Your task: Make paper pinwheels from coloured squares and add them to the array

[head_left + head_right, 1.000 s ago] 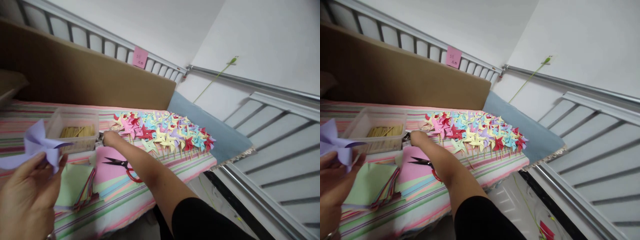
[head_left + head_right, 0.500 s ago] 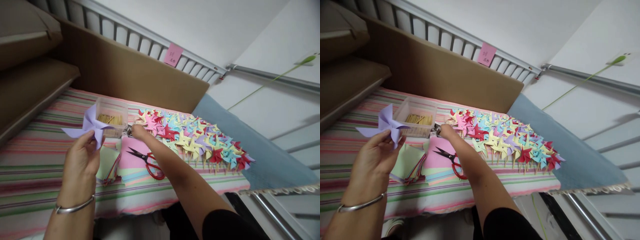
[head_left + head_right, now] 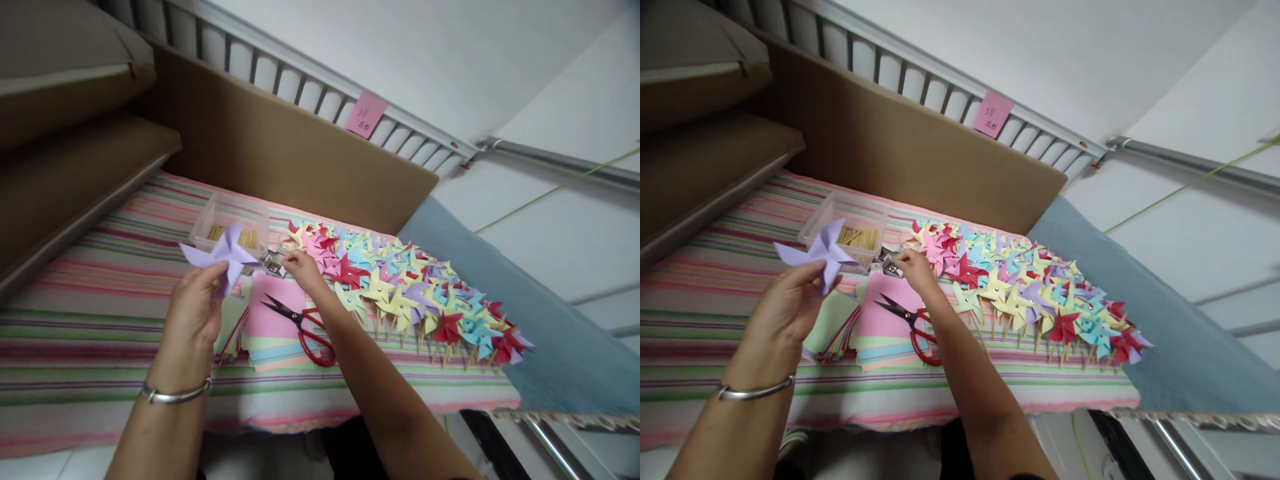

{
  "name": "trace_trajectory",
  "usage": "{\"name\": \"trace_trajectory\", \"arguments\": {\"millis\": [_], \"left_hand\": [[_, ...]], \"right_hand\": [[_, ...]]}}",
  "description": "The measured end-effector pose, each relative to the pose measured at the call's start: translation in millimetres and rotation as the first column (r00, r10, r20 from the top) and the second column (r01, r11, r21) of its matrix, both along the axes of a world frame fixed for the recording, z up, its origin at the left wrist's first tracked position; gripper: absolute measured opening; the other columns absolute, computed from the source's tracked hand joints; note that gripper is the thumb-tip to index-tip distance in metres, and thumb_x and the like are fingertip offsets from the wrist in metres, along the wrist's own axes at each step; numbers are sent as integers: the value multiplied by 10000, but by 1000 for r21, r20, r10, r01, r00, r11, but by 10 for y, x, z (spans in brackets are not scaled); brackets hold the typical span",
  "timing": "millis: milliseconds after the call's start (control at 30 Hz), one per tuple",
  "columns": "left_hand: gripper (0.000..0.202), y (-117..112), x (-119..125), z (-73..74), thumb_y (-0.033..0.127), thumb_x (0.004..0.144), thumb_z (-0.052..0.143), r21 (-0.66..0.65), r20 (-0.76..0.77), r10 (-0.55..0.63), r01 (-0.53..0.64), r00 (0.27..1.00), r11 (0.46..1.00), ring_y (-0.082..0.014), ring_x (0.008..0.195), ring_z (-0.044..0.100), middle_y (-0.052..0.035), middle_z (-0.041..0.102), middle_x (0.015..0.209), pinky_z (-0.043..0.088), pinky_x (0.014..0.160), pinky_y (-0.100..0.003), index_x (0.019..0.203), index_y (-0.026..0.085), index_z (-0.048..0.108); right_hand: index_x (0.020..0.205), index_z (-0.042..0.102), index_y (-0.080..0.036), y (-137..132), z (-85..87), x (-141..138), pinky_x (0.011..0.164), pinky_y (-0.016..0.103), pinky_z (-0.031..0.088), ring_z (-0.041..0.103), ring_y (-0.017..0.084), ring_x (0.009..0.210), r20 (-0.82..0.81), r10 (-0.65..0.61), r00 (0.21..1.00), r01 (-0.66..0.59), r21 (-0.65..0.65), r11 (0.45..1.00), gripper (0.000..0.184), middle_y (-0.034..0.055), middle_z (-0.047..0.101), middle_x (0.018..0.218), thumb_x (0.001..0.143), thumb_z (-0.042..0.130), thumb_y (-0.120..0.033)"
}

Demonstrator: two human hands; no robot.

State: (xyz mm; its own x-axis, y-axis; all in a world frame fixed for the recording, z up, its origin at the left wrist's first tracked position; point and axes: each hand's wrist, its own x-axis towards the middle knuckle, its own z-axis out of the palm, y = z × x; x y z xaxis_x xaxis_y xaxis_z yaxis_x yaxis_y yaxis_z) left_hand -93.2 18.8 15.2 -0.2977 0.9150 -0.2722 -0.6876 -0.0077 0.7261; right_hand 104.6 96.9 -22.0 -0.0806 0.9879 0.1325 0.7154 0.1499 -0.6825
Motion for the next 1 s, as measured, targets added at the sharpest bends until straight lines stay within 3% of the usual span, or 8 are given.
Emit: {"name": "trace_trajectory", "arguments": {"millis": [133,200,367,467,533,667,800,1000], "left_hand": [[169,3,182,-61,168,474,767,-16,-68,-137,136,988,991,-107,538,560,0,652,577,435,544,-215,592,128,652],[210,-2,287,-99,187,478,768,-34,-118,-167,164,979,986,-123,571,584,-19,689,640,441,568,-228,662,124,690],[243,-10,566,-192,211,492,772,-102,-209,-233,216,950,971,-133,555,581,-20,696,642,435,572,-244,718,135,722],[222,1,736,-221,212,495,780,-93,-248,-262,246,933,965,-120,538,560,-9,687,619,425,563,-232,700,145,725],[205,11,847,-230,218,505,780,-81,-275,-276,263,921,961,-121,542,558,-10,688,620,428,574,-236,690,148,723],[213,25,1054,-240,235,515,787,-68,-318,-279,271,906,960,-128,568,567,-10,698,646,437,610,-252,704,156,726],[221,25,1222,-248,248,529,795,-47,-323,-286,287,902,957,-131,585,576,-7,703,667,444,624,-259,725,169,730],[215,13,1395,-284,243,557,789,7,-344,-293,315,892,949,-134,597,582,-3,703,675,451,610,-252,754,178,733]], "right_hand": [[795,533,-185,-553,95,202,661,259,487,602,137,703,-217,-49,975,70,89,994,127,2,602,728,807,478,-299],[768,534,-191,-755,170,270,635,262,486,592,137,657,-404,-60,913,110,102,989,121,-10,583,666,774,540,-311],[740,582,-200,-907,348,299,605,254,480,576,129,621,-615,-19,788,100,97,990,93,-14,591,652,710,639,-267],[739,600,-211,-884,382,332,656,276,496,592,142,666,-593,45,804,23,107,994,38,-4,608,694,737,619,-244],[727,615,-218,-880,393,391,788,319,495,613,164,793,-520,84,850,6,168,986,26,15,633,781,752,611,-214],[712,648,-226,-927,433,534,1070,413,319,483,211,1222,-393,77,916,6,206,978,64,45,570,1238,757,621,-189],[709,663,-229,-982,445,617,1112,452,251,340,230,1355,-337,12,941,28,113,993,81,16,424,1424,766,612,-204],[709,677,-218,-973,362,691,1115,428,254,315,233,1373,-343,-55,938,89,86,992,70,28,379,1461,747,632,-180]]}}
